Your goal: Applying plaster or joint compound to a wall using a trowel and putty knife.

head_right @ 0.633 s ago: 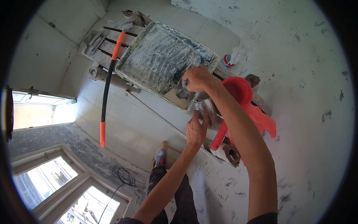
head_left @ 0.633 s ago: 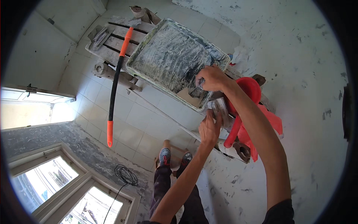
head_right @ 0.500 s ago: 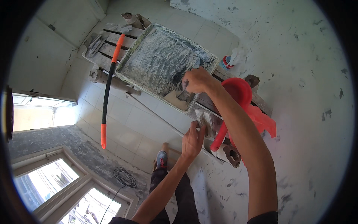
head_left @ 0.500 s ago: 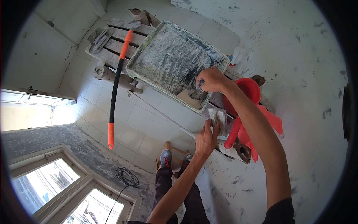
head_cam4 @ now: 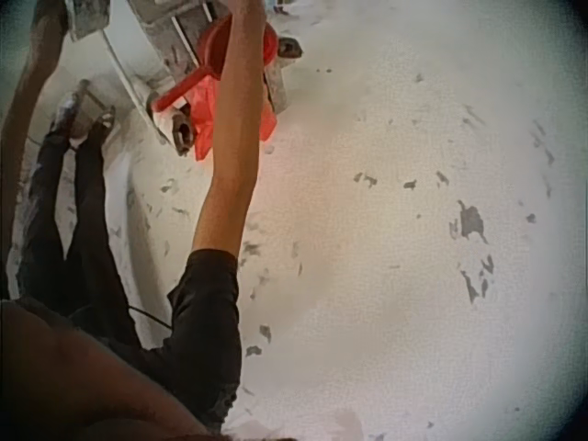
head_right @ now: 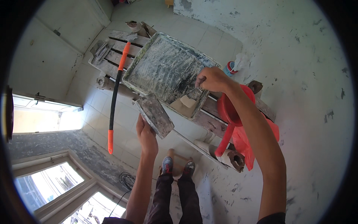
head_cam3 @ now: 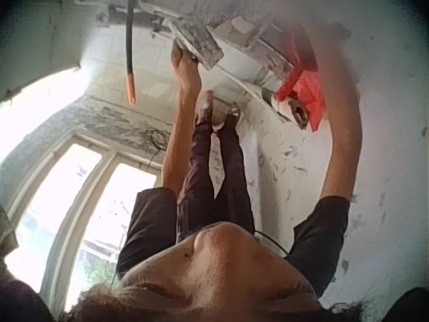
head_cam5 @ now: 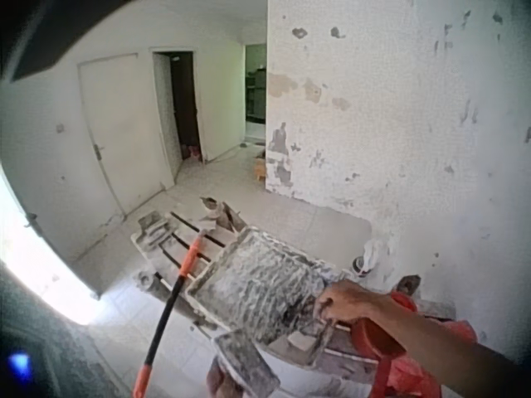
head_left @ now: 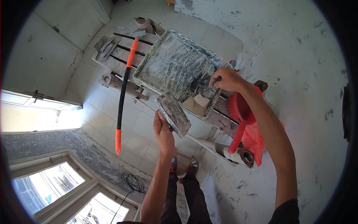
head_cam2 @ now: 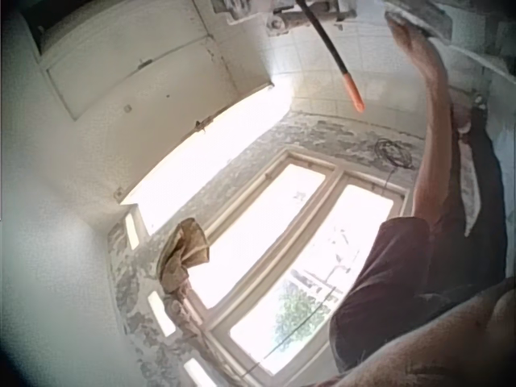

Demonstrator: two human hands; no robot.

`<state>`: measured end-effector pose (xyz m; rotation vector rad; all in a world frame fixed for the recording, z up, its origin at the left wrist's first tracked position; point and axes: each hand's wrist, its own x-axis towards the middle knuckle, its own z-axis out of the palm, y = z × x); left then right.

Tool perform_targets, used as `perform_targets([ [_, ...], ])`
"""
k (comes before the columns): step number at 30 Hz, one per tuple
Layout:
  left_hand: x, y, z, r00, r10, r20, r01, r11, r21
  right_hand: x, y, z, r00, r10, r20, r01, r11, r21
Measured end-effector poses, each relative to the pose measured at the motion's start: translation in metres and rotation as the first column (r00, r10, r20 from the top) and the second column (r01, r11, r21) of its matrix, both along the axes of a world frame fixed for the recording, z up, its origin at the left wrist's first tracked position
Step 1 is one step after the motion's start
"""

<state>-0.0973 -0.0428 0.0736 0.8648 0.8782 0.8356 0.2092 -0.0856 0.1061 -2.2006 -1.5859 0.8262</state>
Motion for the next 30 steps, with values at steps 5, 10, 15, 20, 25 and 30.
perform_targets([
  [5, 0.038, 0.022, -0.004, 0.989, -0.13, 0.069, 0.14, 0.978, -0.156, 0.006, -0.019, 0.058, 0.988, -0.05, -0.148, 0.069, 0.99, 0.126],
  [10, 0.058, 0.003, 0.01, 0.945, -0.153, 0.289, 0.253, 0.903, -0.348, -0.019, -0.039, 0.127, 0.942, -0.173, -0.287, 0.236, 0.951, 0.201],
  [15, 0.053, -0.018, 0.073, 0.871, -0.139, 0.471, 0.396, 0.766, -0.507, -0.054, -0.068, 0.145, 0.976, -0.132, -0.173, 0.205, 0.823, 0.53],
  [20, 0.032, -0.026, 0.099, 0.76, -0.087, 0.644, 0.506, 0.7, -0.503, -0.112, -0.093, 0.135, 0.942, -0.294, -0.162, 0.322, 0.658, 0.681],
  [25, 0.018, -0.031, 0.118, 0.679, -0.06, 0.732, 0.585, 0.647, -0.49, -0.143, -0.109, 0.115, 0.917, -0.376, -0.135, 0.316, 0.475, 0.821],
  [30, 0.007, -0.032, 0.134, 0.674, -0.054, 0.737, 0.605, 0.613, -0.508, -0.16, -0.118, 0.099, 0.908, -0.417, 0.038, 0.131, 0.369, 0.92],
])
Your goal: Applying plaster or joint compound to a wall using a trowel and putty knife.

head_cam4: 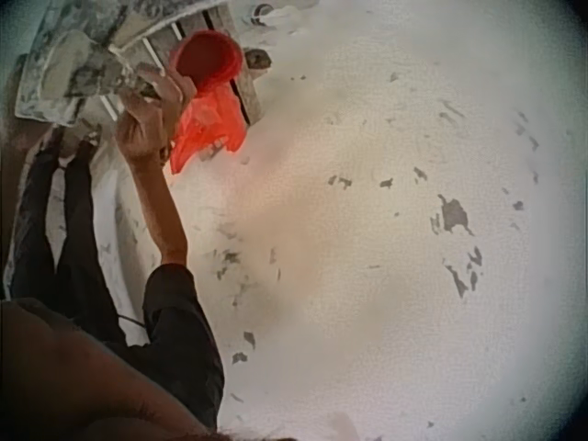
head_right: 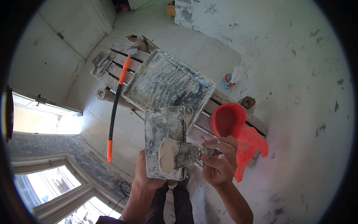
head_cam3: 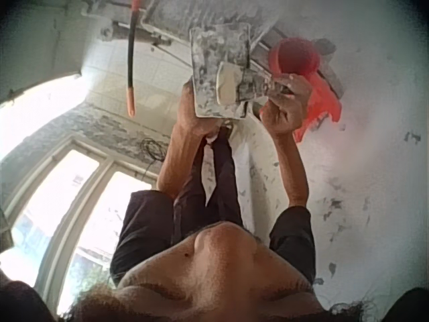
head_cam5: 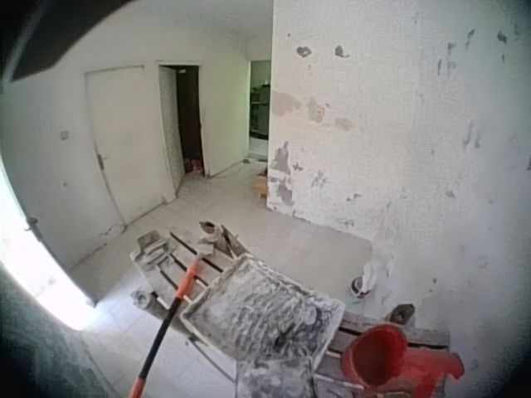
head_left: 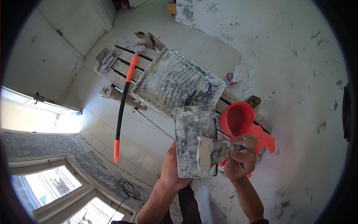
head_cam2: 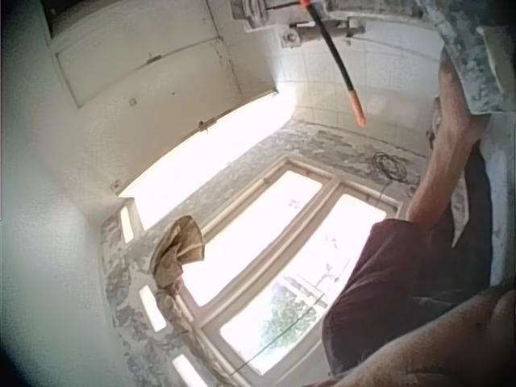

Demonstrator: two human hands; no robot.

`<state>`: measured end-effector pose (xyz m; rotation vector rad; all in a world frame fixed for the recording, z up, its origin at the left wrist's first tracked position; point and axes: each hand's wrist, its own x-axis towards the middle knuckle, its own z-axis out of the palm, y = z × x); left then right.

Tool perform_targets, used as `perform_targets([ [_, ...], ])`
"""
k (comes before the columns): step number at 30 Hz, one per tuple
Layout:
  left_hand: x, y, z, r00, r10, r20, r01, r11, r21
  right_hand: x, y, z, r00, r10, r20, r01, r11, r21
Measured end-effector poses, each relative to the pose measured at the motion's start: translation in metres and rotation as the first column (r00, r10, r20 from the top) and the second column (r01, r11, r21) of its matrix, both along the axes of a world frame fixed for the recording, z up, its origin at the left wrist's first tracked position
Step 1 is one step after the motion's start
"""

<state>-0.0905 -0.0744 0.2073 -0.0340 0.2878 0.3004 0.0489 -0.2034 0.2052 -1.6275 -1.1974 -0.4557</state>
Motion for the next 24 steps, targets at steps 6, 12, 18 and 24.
perform_targets([
  [6, -0.016, 0.001, -0.003, 1.0, -0.005, -0.012, 0.004, 0.997, -0.081, -0.015, -0.011, -0.015, 1.0, -0.011, 0.003, 0.011, 1.0, 0.01],
  [12, -0.037, 0.01, -0.001, 0.993, 0.049, -0.104, -0.056, 0.996, -0.066, -0.004, -0.036, -0.015, 0.995, -0.09, 0.039, 0.094, 0.988, -0.12],
  [18, -0.045, 0.019, 0.005, 0.994, 0.107, -0.001, -0.106, 0.99, -0.097, -0.024, -0.007, 0.048, 0.46, 0.212, -0.862, -0.248, 0.963, 0.104],
  [24, -0.05, 0.02, 0.002, 0.997, 0.074, -0.032, -0.076, 0.995, -0.062, -0.021, 0.008, 0.027, -0.044, 0.349, -0.936, -0.632, 0.716, 0.297],
])
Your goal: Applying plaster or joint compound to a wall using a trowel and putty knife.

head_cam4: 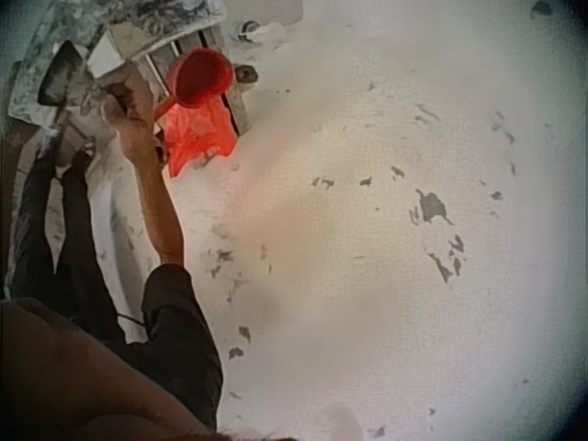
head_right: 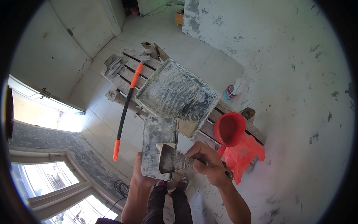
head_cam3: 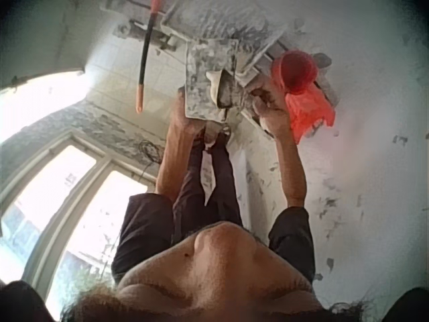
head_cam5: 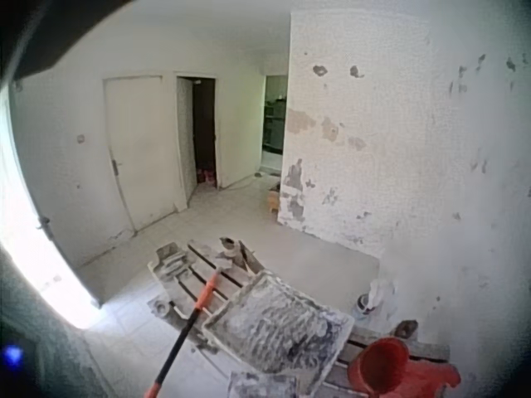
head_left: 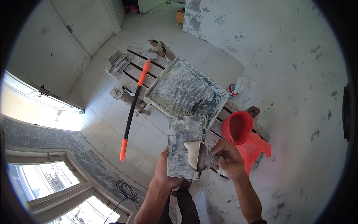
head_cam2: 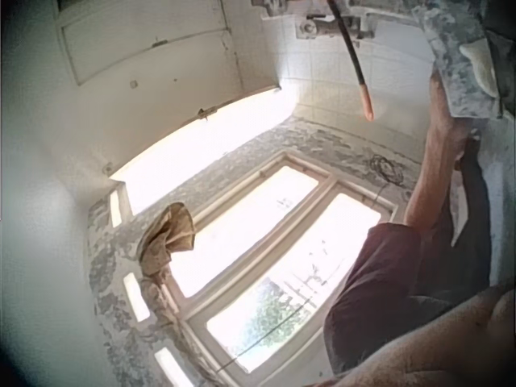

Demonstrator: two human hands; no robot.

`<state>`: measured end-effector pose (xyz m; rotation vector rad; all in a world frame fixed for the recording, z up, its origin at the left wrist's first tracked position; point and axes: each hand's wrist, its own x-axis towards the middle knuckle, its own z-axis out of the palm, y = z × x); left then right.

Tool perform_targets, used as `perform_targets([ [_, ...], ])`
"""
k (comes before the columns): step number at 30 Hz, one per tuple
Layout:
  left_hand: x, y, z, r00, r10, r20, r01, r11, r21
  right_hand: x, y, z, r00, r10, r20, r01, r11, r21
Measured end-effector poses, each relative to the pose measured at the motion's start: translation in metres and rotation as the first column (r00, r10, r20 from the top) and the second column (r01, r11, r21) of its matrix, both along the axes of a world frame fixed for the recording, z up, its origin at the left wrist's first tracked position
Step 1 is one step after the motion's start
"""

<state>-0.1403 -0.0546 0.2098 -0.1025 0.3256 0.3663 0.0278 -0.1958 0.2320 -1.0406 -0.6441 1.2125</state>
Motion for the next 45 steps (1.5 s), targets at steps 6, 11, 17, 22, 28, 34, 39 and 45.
perform_targets([
  [6, -0.019, 0.007, 0.01, 0.994, 0.058, 0.088, -0.059, 0.998, 0.017, 0.0, -0.011, -0.03, 0.995, -0.017, 0.093, 0.032, 0.987, -0.16],
  [11, -0.053, 0.019, -0.01, 0.986, 0.168, 0.012, -0.169, 0.986, 0.012, 0.045, -0.019, -0.008, 0.944, -0.277, 0.18, 0.314, 0.923, -0.224],
  [17, -0.088, 0.011, 0.012, 0.985, 0.156, -0.079, -0.151, 0.986, 0.065, 0.081, 0.039, -0.067, 0.219, 0.089, 0.972, 0.527, 0.827, -0.194],
  [22, -0.155, -0.014, 0.004, 0.956, 0.211, -0.203, -0.215, 0.977, 0.004, 0.09, 0.087, -0.11, -0.041, 0.441, 0.897, 0.605, 0.725, -0.329],
  [28, -0.206, -0.036, 0.055, 0.888, 0.274, -0.371, -0.098, 0.898, 0.429, 0.133, 0.063, -0.157, -0.109, 0.249, 0.962, 0.437, 0.881, -0.179],
  [34, -0.251, -0.055, 0.11, 0.717, 0.445, -0.537, 0.007, 0.765, 0.644, 0.154, 0.055, -0.173, -0.385, 0.5, 0.776, 0.459, 0.833, -0.308],
  [39, -0.274, -0.067, 0.151, 0.723, 0.517, -0.457, -0.057, 0.705, 0.707, 0.094, 0.067, -0.103, -0.489, 0.147, 0.86, 0.338, 0.941, 0.031],
  [45, -0.288, -0.092, 0.182, 0.706, 0.578, -0.409, -0.128, 0.672, 0.729, -0.05, 0.024, 0.061, -0.454, -0.168, 0.875, -0.002, 0.982, 0.187],
])
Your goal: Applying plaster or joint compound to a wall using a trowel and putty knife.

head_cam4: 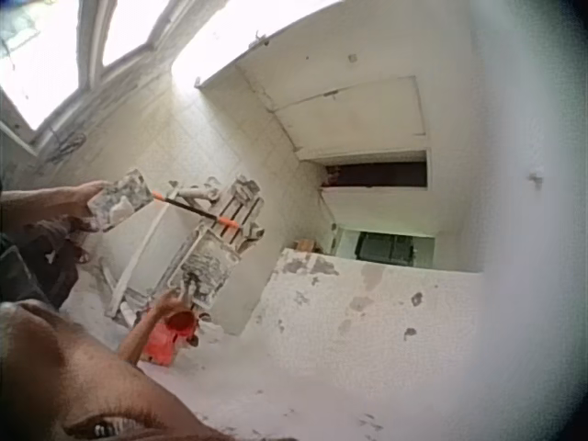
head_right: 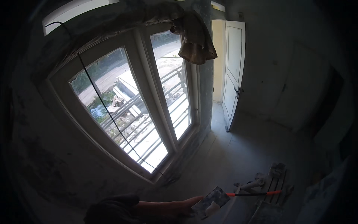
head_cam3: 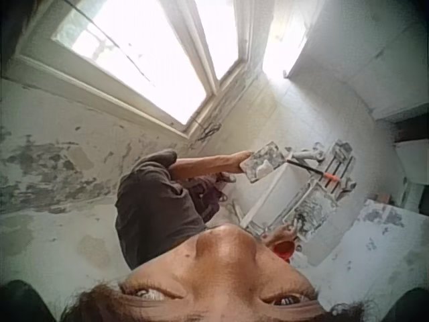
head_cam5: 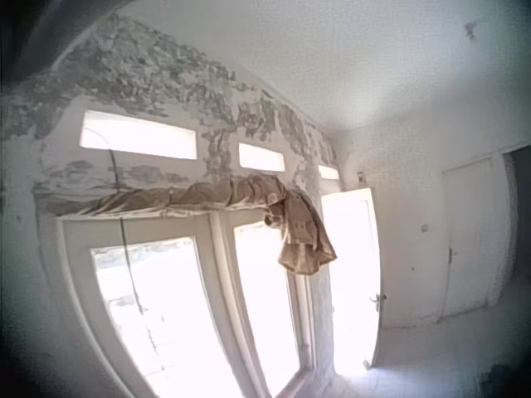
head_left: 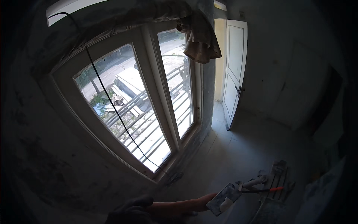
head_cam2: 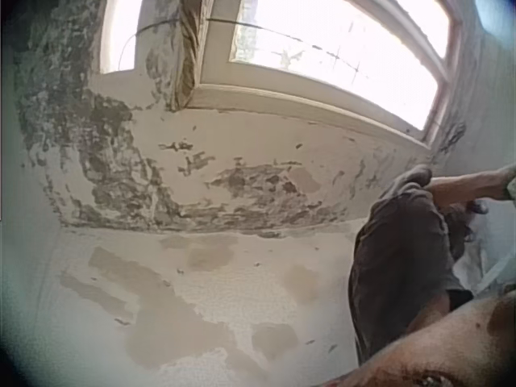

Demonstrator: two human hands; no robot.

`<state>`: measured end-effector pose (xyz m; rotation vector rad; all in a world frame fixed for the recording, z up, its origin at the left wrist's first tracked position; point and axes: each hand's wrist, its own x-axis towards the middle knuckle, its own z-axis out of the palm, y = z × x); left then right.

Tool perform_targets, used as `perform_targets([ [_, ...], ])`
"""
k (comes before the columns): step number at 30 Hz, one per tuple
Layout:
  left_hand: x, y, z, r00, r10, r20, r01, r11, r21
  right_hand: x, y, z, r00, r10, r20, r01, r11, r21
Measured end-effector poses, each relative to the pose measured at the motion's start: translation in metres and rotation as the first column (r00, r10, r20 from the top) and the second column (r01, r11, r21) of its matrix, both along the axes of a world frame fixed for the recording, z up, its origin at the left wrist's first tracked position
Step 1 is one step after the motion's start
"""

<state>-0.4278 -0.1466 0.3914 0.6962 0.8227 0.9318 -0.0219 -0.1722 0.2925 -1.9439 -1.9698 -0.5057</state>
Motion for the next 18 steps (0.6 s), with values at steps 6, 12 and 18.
perform_targets([
  [6, 0.004, -0.026, -0.004, 0.964, 0.089, 0.249, -0.102, 0.994, 0.038, -0.092, -0.043, 0.091, 0.911, 0.214, -0.352, -0.248, 0.967, -0.055],
  [12, 0.023, -0.057, -0.016, 0.993, 0.115, 0.033, -0.12, 0.937, 0.329, -0.138, -0.069, 0.127, 0.301, 0.055, -0.952, -0.306, 0.951, -0.042],
  [18, 0.056, -0.074, 0.002, 0.987, -0.05, 0.15, 0.033, 0.993, 0.112, -0.139, -0.091, 0.11, -0.551, -0.177, -0.815, -0.28, 0.96, -0.019],
])
